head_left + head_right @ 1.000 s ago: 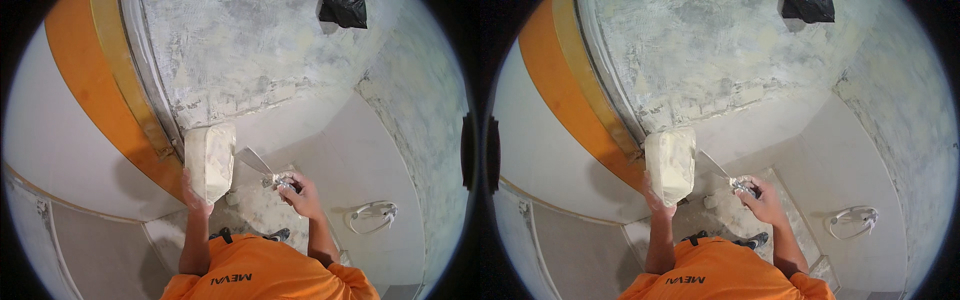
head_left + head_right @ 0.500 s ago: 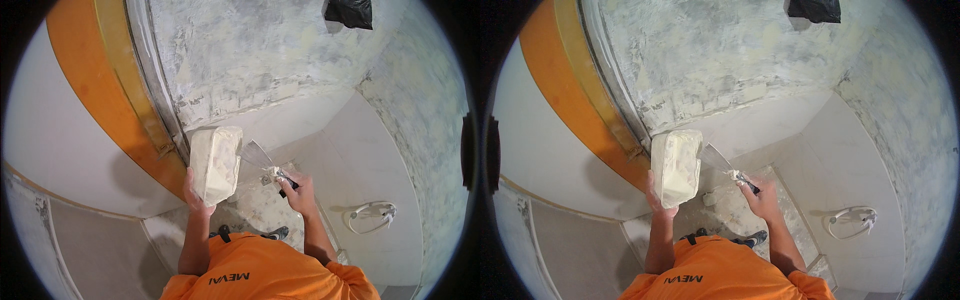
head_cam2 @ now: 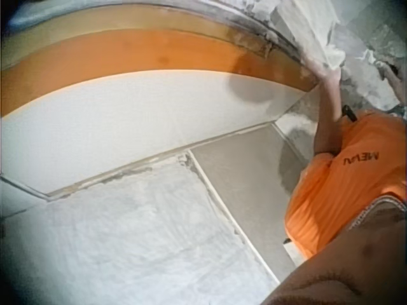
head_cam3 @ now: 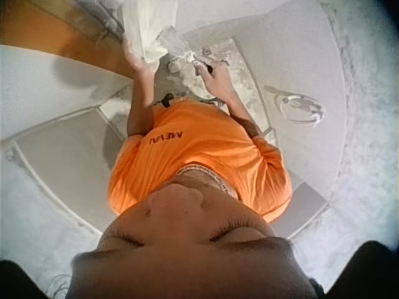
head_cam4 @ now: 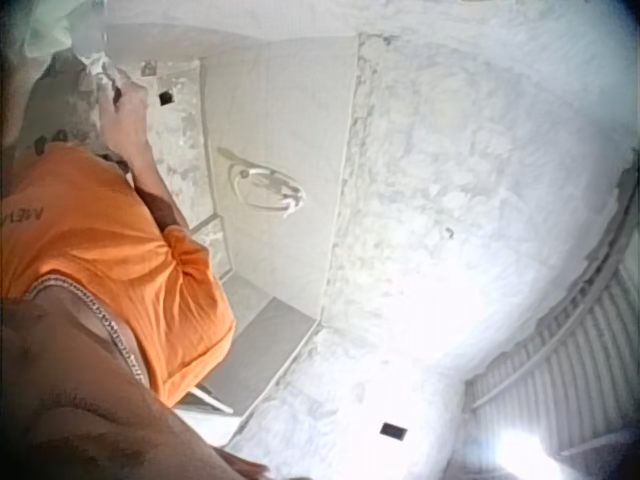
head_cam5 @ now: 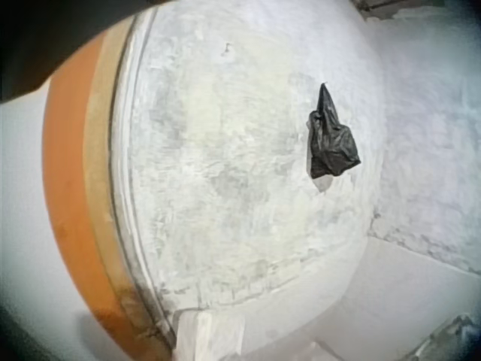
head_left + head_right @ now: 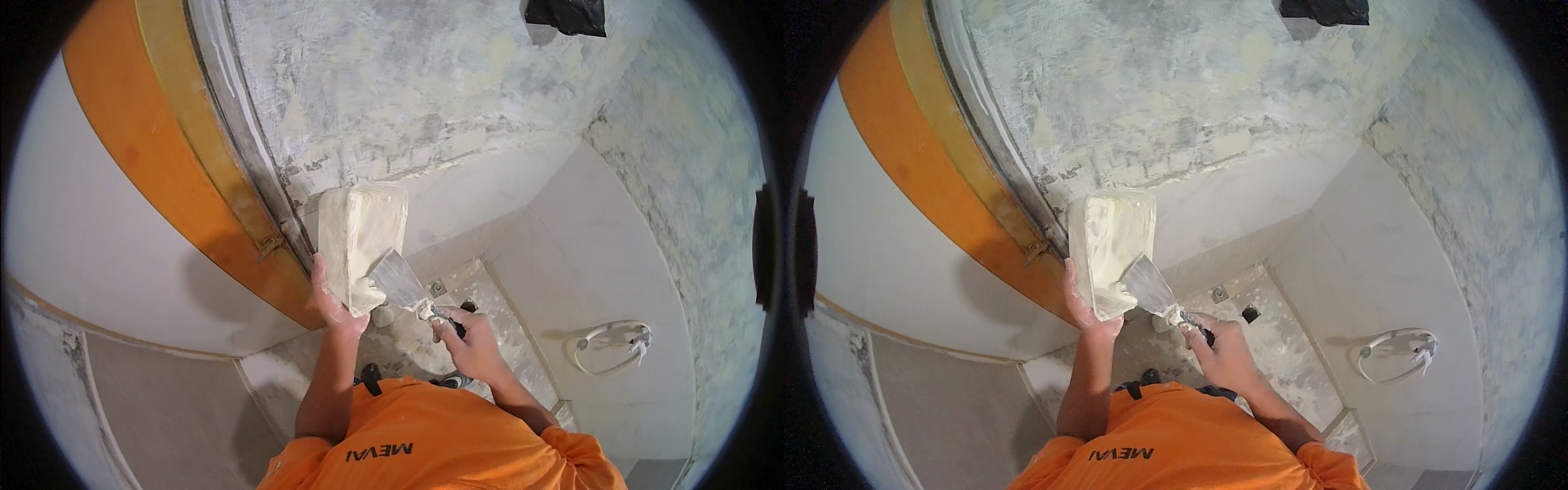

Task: The person applies plaster to a wall using a putty knife, taking small amounts from a plastic container and spreading it across the wall surface.

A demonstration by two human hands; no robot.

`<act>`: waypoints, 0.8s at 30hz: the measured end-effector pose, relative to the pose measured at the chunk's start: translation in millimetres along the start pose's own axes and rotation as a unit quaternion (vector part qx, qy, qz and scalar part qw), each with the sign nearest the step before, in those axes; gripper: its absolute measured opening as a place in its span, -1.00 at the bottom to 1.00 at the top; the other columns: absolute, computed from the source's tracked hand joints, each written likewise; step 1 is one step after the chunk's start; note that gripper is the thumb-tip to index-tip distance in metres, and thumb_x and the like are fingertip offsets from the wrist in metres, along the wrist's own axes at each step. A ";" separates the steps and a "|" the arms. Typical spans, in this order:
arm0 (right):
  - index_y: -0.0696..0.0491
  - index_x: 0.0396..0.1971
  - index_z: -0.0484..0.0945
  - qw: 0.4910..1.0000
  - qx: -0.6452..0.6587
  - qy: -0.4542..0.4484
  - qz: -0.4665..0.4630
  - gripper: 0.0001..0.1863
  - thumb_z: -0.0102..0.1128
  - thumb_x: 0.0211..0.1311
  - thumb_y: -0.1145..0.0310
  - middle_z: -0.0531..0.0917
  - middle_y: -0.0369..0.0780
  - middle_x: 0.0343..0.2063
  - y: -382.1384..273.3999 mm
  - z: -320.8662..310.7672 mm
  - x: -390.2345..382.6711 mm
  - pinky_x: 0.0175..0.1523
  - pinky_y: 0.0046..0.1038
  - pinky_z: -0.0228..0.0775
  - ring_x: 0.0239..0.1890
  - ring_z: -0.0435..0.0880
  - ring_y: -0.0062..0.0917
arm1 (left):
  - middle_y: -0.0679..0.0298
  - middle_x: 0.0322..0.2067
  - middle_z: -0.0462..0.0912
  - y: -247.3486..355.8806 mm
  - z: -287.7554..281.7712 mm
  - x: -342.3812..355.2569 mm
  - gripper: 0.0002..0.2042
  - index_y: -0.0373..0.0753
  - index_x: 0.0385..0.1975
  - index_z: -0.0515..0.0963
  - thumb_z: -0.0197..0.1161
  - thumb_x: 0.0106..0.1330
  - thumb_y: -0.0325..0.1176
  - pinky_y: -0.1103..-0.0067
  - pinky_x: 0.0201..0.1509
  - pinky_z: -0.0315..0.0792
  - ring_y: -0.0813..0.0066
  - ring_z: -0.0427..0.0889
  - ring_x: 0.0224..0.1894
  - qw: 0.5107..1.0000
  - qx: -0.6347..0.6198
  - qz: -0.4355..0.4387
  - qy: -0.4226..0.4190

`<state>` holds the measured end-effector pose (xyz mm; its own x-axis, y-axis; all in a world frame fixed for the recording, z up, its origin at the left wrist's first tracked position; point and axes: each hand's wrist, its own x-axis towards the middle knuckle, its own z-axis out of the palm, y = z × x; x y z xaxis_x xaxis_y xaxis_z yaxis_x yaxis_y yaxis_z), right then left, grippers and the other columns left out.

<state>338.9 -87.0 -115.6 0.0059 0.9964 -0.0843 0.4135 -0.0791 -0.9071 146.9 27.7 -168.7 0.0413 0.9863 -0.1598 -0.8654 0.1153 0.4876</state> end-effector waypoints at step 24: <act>0.17 -0.08 0.65 0.983 -0.110 0.108 -0.103 -0.75 0.16 0.36 0.37 0.53 0.06 -0.61 0.8 -1.4 26.2 -0.41 -0.28 0.35 -0.65 0.41 -0.27 | 0.24 0.22 0.51 -40.9 -11.2 11.3 -0.36 -0.13 0.33 0.37 0.10 0.38 0.16 0.22 0.31 0.35 0.18 0.49 0.22 0.998 -0.061 -0.028 0.018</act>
<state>340.6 -60.9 -118.0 0.0858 0.9755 0.2024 0.6122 0.1087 -0.7832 177.2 32.8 -200.1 0.0752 0.9734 -0.2164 -0.9166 0.1530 0.3695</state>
